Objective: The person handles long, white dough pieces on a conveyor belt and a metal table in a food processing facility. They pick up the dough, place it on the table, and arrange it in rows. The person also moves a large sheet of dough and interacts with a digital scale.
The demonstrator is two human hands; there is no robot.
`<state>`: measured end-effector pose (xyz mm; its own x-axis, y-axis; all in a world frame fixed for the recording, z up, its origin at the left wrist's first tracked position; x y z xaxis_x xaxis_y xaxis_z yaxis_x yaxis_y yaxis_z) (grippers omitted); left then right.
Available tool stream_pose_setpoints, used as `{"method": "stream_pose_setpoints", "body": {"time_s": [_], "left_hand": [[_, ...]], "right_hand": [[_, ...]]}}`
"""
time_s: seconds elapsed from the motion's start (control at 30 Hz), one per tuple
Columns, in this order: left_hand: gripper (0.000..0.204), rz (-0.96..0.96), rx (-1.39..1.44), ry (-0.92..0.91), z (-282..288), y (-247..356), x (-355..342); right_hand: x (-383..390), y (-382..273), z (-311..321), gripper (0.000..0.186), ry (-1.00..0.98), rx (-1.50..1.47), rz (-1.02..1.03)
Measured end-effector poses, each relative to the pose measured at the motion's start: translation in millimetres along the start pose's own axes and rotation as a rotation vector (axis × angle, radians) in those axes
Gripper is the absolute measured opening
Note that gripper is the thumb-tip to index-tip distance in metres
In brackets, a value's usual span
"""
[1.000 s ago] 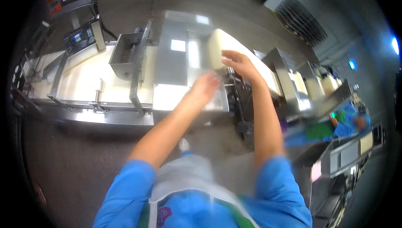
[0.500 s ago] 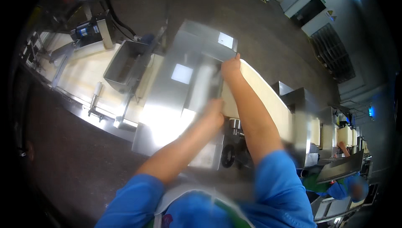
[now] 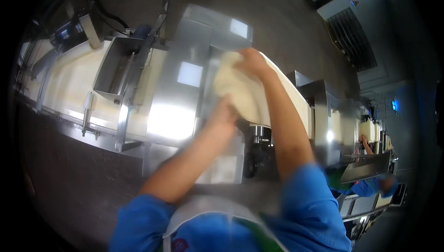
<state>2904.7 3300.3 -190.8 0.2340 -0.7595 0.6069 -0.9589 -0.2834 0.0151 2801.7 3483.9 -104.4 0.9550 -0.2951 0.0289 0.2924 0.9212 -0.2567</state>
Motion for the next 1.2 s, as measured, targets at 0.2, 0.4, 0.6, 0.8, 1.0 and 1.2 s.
{"method": "stream_pose_setpoints", "body": {"time_s": [0.2,0.4,0.6,0.8,1.0,1.2], "left_hand": [[0.042,0.02,-0.063,-0.057,0.7,-10.0,-18.0],[0.036,-0.121,-0.114,-0.023,46.8,27.0,-36.3],[0.032,-0.104,-0.174,-0.005,17.4,23.9,-10.7],[0.031,-0.25,-0.26,-0.108,36.6,32.3,-6.2],[0.077,-0.279,-0.178,0.067,8.6,25.5,33.4],[0.074,-0.247,-0.189,0.085,18.6,25.2,32.6]], "right_hand": [[5.7,13.2,-9.0,0.045,0.155,0.085,-0.038],[-26.4,-39.5,-45.9,0.061,0.052,0.273,0.068],[-24.0,-20.7,-45.9,0.051,0.075,0.3,0.022],[-30.6,-45.0,-67.8,0.026,0.14,0.225,0.092],[-16.5,-46.6,-58.6,0.046,0.142,0.266,0.138],[-23.3,-64.7,-62.5,0.031,0.089,0.308,0.078]]}}
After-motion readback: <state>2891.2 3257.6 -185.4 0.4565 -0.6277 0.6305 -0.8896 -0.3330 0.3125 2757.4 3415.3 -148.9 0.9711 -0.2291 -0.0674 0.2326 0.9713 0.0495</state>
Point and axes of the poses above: each hand's wrist, its own x-axis away from the middle knuckle, its own z-axis out of the back of the hand, y = z × x, the point moved 10 cm from there along -x, towards the middle knuckle, and after that the axes turned 5 degrees about z, right-handed, at the moved point
